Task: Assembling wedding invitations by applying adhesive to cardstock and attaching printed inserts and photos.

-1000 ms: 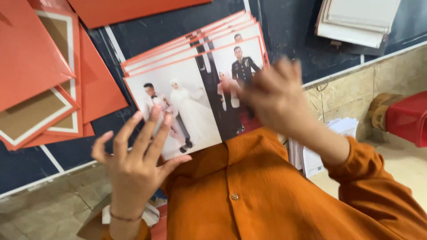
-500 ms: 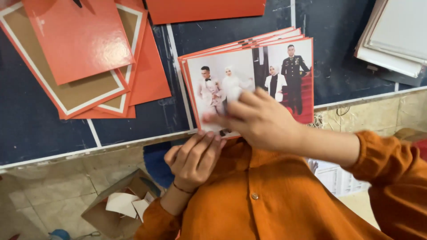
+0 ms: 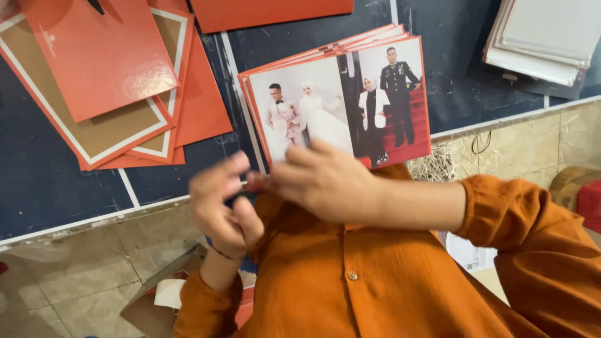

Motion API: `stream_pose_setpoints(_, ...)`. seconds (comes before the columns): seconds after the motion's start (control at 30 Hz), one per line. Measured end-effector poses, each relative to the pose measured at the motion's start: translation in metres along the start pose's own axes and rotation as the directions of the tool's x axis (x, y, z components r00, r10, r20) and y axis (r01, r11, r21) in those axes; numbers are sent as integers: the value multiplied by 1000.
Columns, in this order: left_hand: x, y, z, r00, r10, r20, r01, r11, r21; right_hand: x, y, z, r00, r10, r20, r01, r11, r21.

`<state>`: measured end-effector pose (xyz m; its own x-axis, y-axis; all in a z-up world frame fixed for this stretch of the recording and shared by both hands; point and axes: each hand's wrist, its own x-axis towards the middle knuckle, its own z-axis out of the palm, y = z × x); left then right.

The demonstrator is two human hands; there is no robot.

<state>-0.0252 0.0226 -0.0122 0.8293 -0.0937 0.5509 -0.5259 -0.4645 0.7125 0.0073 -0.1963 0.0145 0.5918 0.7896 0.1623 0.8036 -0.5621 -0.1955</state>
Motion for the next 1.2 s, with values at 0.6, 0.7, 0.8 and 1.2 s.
stream_pose_setpoints(0.6,117,-35,80,974,-195,119,227,870,-437,-90,9,-41,678,657,-329,-559,752,350)
stream_pose_setpoints(0.7,117,-72,80,949,-309,68,182,357,-916,-68,6,-22,695,653,-301,-654,748,113)
stream_pose_setpoints(0.8,108,-94,77,954,-294,65,157,304,-940,-58,5,-31,682,726,-86,-731,676,-93)
stream_pose_setpoints(1.2,98,-56,81,965,-244,-98,-2,366,-930,-153,39,-70,-66,798,-599,-286,560,777)
